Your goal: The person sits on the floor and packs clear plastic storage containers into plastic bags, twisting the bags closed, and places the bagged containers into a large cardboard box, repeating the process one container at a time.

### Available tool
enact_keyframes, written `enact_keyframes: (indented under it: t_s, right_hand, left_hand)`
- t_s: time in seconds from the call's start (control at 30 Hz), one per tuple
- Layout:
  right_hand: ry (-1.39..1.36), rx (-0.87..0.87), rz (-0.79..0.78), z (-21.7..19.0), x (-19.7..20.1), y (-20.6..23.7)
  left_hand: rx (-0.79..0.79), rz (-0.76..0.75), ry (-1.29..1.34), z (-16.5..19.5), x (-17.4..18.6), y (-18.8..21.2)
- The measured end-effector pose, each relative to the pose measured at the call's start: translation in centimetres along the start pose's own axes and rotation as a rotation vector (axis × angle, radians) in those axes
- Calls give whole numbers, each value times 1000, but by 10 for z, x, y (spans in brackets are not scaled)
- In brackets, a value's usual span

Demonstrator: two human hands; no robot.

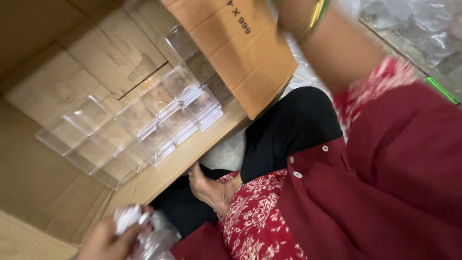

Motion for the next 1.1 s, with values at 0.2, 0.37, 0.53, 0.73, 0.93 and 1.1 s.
enact_keyframes:
  t_s: [0.2, 0.37, 0.53, 0.73, 0.93, 1.1]
  right_hand:
    - [113, 422, -236, -23, -56, 66]
    - [347, 368, -61, 21, -34, 92]
    - [217, -224, -210, 146, 75, 111]
    - [-220, -564, -82, 281, -7, 146]
    - [-599, -814, -233, 305, -126, 150]
    - [-143, -721, -70, 298, -117, 94]
  left_hand:
    - [-224, 426, 502, 45, -72, -77]
    - [-279, 772, 728, 54, -76, -104]
    - [-286, 832, 695, 40, -68, -123]
    - [-360, 820, 583, 44, -75, -140]
    - [-372, 912, 148, 72, -65, -140]
    - [-306, 913, 14, 80, -60, -155]
Point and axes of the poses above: each hand's wrist, its own y-axis away from the middle knuckle, its own x-axis out of the back of the hand, z = x × y, the point moved 5 cm from there along -y, towards the middle knuckle, and after that the axes turned 15 degrees about -x, right-handed, at the moved point
